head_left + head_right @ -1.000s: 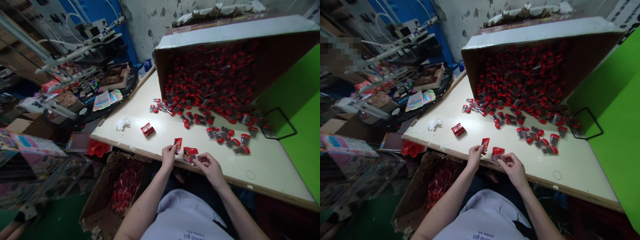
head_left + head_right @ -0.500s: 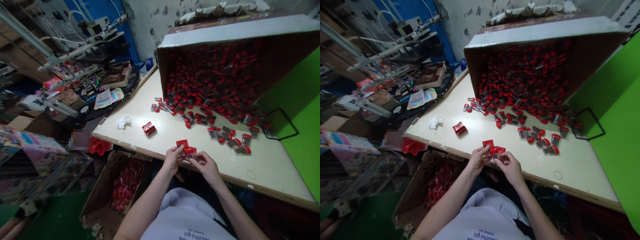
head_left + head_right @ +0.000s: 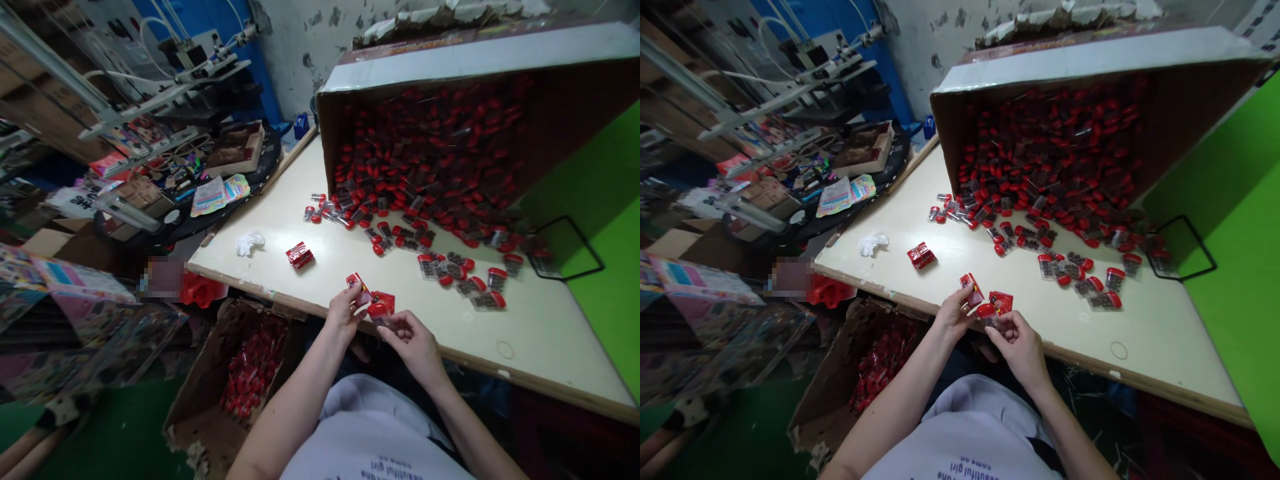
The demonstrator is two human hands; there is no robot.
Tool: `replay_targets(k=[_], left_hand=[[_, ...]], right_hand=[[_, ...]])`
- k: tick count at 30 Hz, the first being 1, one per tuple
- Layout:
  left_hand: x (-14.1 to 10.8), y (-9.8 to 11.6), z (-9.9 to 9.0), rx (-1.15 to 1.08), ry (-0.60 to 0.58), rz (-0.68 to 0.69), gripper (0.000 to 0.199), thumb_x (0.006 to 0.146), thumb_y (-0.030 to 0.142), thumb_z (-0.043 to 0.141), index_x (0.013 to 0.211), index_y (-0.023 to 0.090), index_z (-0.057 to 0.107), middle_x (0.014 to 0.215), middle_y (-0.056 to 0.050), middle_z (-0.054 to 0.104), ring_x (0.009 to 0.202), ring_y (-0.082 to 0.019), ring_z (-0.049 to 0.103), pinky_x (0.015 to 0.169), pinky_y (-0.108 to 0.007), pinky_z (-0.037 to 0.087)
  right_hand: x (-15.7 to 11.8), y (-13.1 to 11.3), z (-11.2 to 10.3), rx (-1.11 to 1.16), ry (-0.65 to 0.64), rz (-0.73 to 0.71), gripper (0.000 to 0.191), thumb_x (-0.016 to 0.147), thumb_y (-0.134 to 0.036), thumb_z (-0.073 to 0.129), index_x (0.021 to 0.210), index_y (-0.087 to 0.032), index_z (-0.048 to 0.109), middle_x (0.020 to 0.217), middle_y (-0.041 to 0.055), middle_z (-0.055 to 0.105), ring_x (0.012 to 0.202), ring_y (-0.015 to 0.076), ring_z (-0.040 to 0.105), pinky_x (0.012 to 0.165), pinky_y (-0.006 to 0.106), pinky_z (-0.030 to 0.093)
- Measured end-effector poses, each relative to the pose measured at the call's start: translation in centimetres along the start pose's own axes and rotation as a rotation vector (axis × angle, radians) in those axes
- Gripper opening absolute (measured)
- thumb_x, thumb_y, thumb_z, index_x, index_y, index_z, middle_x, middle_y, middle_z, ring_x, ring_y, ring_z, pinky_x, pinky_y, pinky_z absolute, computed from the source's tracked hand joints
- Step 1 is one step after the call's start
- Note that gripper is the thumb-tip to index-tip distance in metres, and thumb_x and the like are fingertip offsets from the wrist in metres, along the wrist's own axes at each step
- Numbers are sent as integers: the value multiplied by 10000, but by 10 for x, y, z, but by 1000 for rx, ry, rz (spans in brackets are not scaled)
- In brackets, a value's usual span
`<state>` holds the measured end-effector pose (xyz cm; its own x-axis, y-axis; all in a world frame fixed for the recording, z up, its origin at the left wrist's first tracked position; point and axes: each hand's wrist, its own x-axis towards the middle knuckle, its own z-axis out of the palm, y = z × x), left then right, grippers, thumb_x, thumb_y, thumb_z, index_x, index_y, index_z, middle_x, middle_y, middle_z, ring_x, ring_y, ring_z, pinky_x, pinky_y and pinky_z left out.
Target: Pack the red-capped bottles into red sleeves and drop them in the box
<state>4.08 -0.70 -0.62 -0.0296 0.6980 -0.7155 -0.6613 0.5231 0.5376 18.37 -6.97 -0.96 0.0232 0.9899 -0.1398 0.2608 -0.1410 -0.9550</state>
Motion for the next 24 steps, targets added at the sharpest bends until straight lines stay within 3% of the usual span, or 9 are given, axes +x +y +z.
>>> replay_targets(k=[10,17,24], left_hand=[[-15,0,7,-126,-82,-146,245,630,278,751,754,145,587,755,-45,612,679,-136,572,540,-224,433],[-17,-10,9,-47,-86,2,307,606,360,761,779,145,627,756,-31,624,678,-127,556,590,-242,427],[-21,-13,6,62,-186,62,359,577,367,774,837,138,678,819,-75,673,729,-151,595,665,-255,421]], right_hand=[[8,7,5,158,90,72,296,721,-434,685,845,-208,539,797,37,645,636,167,606,588,272,483],[6,4,12,313,1,158,310,718,-454,678,817,-196,536,693,4,611,540,136,547,455,224,393],[7,6,11,300,-2,133,299,728,-430,679,836,-193,531,769,34,630,588,149,571,482,233,419]])
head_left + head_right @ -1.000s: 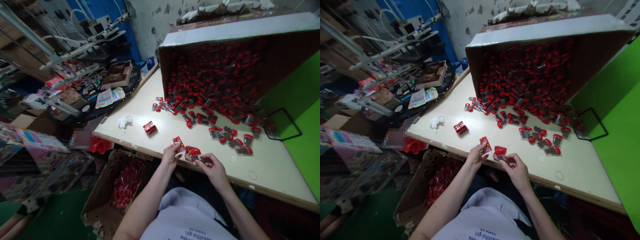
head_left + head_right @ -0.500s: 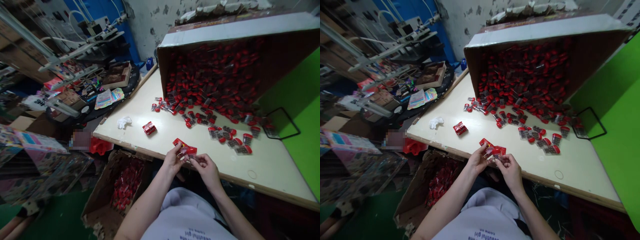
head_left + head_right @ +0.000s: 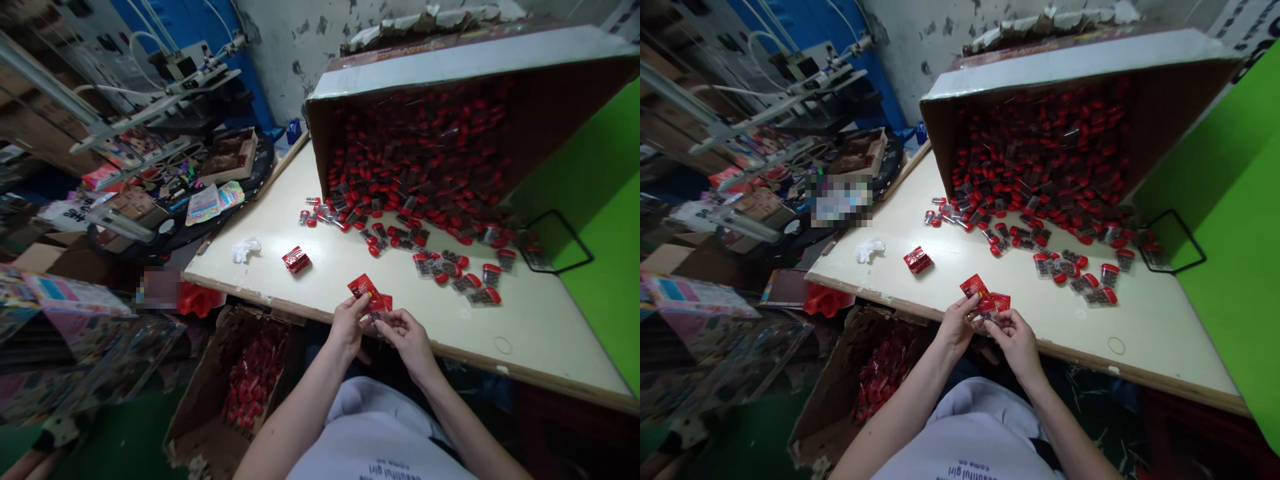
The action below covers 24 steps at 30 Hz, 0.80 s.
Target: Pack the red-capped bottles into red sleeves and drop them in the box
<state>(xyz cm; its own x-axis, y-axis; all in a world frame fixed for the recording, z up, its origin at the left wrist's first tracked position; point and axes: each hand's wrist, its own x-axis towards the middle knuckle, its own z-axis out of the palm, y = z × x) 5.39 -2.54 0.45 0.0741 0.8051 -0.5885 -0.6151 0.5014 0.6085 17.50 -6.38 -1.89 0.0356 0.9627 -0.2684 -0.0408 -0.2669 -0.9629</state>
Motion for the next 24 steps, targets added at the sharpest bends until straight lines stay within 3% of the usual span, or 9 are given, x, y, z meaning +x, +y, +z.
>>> replay_targets(k=[7,14,18,21,24], left_hand=[[-2,-3,-2,108,-71,-23,393,574,344,781,878,111,697,817,-106,691,672,-148,608,641,-257,434],[0,5,-8,213,-172,-20,402,588,356,777,879,89,703,834,-133,693,730,-180,623,685,-274,444],[-1,7,-11,202,-210,-37,378,589,332,782,870,92,707,864,-128,692,709,-159,616,684,-266,441],[-2,5,-11,173,-187,-59,364,587,324,782,856,90,710,839,-123,694,680,-149,611,675,-266,444],[-2,0,-9,171,-113,-42,349,567,319,792,812,83,713,756,-104,691,604,-121,588,627,-248,433]], right_hand=[[2,4,0,4,-16,-33,282,731,-416,678,846,-199,540,773,23,644,612,156,607,519,241,451],[5,2,-9,-146,-26,-86,257,711,-401,691,805,-197,566,721,15,642,577,150,583,532,262,453],[5,-3,-7,-18,-100,4,284,710,-434,687,784,-190,561,621,-11,608,495,121,528,451,227,393],[3,-6,-3,96,-98,92,305,724,-462,668,774,-179,566,594,-23,573,455,94,481,420,208,358],[3,-4,0,97,-68,72,301,713,-452,681,776,-181,565,597,-31,573,464,94,493,432,207,368]])
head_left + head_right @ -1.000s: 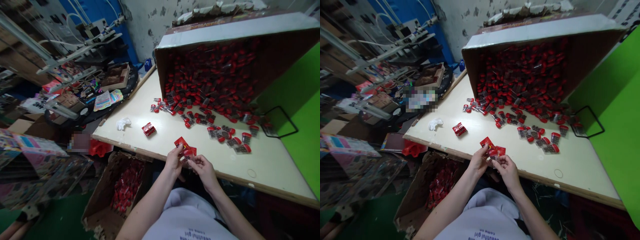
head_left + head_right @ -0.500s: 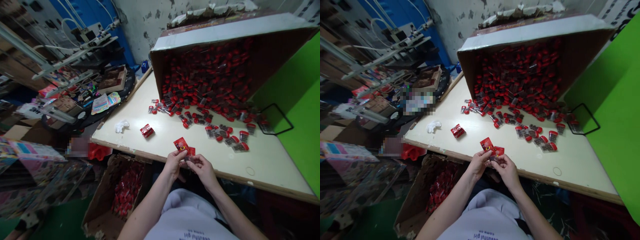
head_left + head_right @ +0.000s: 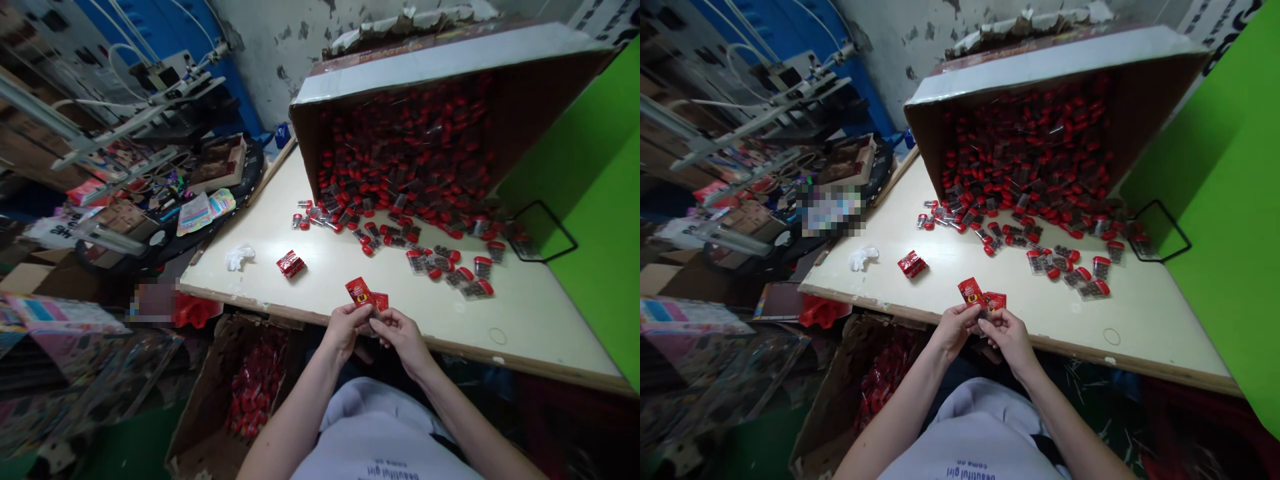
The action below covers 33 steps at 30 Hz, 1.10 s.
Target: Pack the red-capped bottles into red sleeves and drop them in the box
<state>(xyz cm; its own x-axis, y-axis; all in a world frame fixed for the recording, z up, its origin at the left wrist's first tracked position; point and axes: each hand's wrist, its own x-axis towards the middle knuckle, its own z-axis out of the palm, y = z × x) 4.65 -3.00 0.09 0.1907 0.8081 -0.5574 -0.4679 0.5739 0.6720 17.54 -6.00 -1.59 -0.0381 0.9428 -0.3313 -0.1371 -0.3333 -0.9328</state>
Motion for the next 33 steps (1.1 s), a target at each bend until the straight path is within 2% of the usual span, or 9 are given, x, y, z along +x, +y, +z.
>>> replay_targets(k=[4,10,13,16,21,26,33], left_hand=[[0,-3,2,21,33,21,353,549,307,804,803,80,711,738,-92,685,605,-113,585,620,-233,429],[2,4,1,-26,42,-37,338,606,377,762,758,86,683,638,-53,643,478,-64,501,501,-205,384],[2,8,-1,-38,44,-55,329,621,377,753,750,86,673,647,-59,644,503,-87,535,515,-218,410],[0,8,-1,-62,38,-111,330,640,384,737,766,86,670,697,-87,663,586,-136,597,593,-257,461],[-7,3,1,-106,-15,-163,363,644,365,740,840,68,670,769,-113,674,650,-144,613,658,-266,477],[-13,-2,5,-83,-18,-157,393,623,373,755,842,59,669,769,-109,668,642,-129,600,678,-264,466],[-21,-3,11,-72,-5,-151,379,561,384,790,748,77,671,579,-21,591,517,-67,513,667,-245,428]], right_hand=[[3,5,-1,-68,22,-92,281,705,-406,700,804,-183,561,673,-7,627,542,122,567,478,218,410],[6,4,-2,-38,-34,-17,316,697,-395,710,844,-196,514,656,-18,619,527,124,570,467,222,435],[3,-1,-7,-61,-85,-43,413,677,-370,734,976,-218,494,844,17,650,637,151,627,561,263,503],[-1,-4,-15,-209,-121,-125,522,674,-344,742,1115,-253,479,994,39,632,729,170,646,687,313,526],[2,1,-23,-346,-86,-273,526,698,-361,724,1160,-264,491,870,8,623,767,181,632,703,306,520],[6,4,-24,-414,-56,-331,530,703,-374,726,1169,-270,496,798,-16,602,696,156,601,634,257,497],[10,10,-27,-433,-13,-369,528,688,-419,729,1147,-252,528,792,-7,611,624,147,583,595,253,487]])
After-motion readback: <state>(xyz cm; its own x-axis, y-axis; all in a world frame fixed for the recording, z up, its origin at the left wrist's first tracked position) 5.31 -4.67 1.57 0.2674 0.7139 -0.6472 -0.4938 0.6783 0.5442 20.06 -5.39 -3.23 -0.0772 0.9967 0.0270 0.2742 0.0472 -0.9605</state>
